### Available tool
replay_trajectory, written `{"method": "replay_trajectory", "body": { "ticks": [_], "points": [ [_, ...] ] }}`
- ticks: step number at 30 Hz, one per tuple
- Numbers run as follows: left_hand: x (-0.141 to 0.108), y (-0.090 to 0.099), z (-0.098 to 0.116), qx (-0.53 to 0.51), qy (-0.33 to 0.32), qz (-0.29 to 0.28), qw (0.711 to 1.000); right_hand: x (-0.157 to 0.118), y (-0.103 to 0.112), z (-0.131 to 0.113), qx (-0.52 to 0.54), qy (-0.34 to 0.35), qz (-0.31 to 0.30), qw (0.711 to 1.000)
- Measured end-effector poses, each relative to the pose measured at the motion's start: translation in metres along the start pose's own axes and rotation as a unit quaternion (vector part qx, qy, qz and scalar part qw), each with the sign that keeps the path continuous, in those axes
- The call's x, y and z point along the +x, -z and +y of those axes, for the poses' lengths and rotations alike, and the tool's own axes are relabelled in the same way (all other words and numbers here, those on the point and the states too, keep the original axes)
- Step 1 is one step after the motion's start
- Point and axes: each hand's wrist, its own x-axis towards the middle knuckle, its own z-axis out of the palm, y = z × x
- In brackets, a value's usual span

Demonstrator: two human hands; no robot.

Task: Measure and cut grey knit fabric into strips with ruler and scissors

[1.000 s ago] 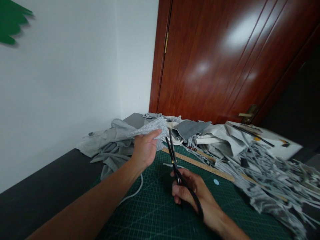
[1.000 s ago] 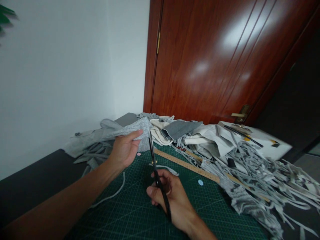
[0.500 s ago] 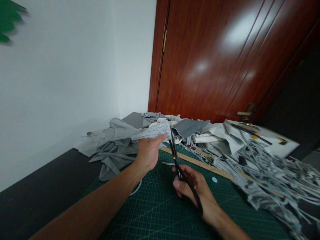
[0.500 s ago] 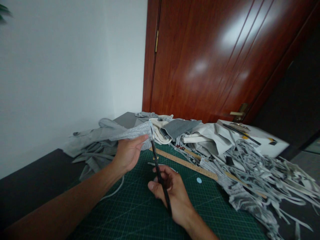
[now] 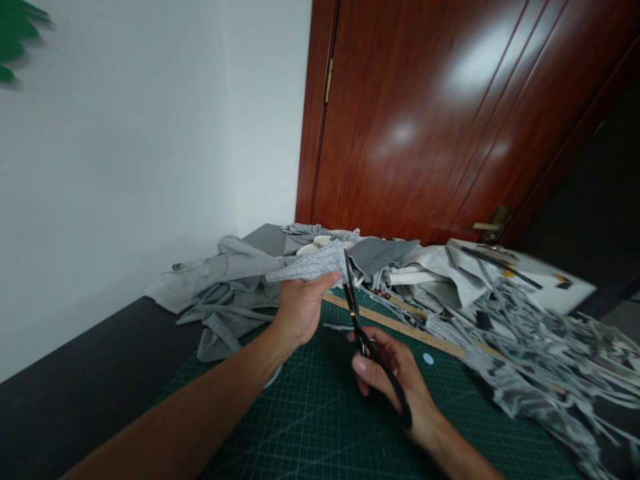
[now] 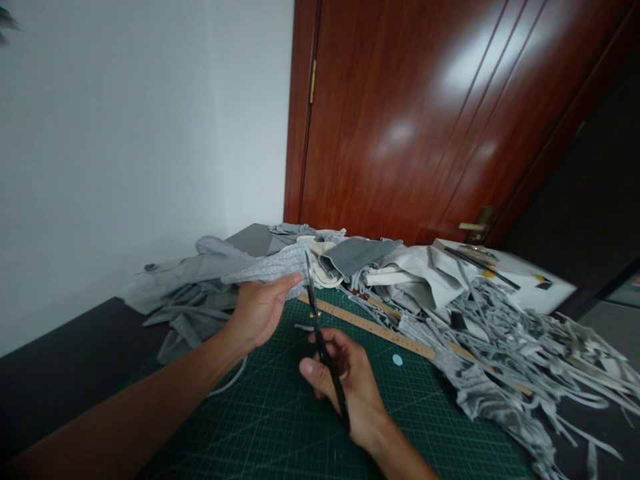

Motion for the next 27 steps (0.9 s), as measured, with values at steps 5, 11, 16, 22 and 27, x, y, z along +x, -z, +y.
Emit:
{"method": "replay_trajectory", "body": {
  "ticks": [5,11,16,22,27],
  "points": [
    [-0.0005,-0.0002,0.0013,-0.007,0.015,-0.003,1.0,-0.0012,0.0002,0.0011,-0.003,0.004,0.009,1.0],
    [-0.0012,0.0001,0.001,0.002,0.029,0.004,1.0,-0.0015,0.0012,0.003,-0.007,0.009,0.015,1.0],
    [-0.001,0.0004,0.001,0.0,0.019,0.002,1.0,-0.0007,0.0031,0.0054,-0.025,0.024,0.007,0.999],
    [-0.0001,0.001,0.001,-0.005,0.015,0.001,1.0,-0.0009,0.002,0.0072,-0.016,0.019,-0.001,1.0],
    [0.0002,0.0009,0.0011,-0.009,0.009,0.001,1.0,-0.0013,0.0003,0.0079,-0.016,0.014,0.003,1.0]
  ]
}}
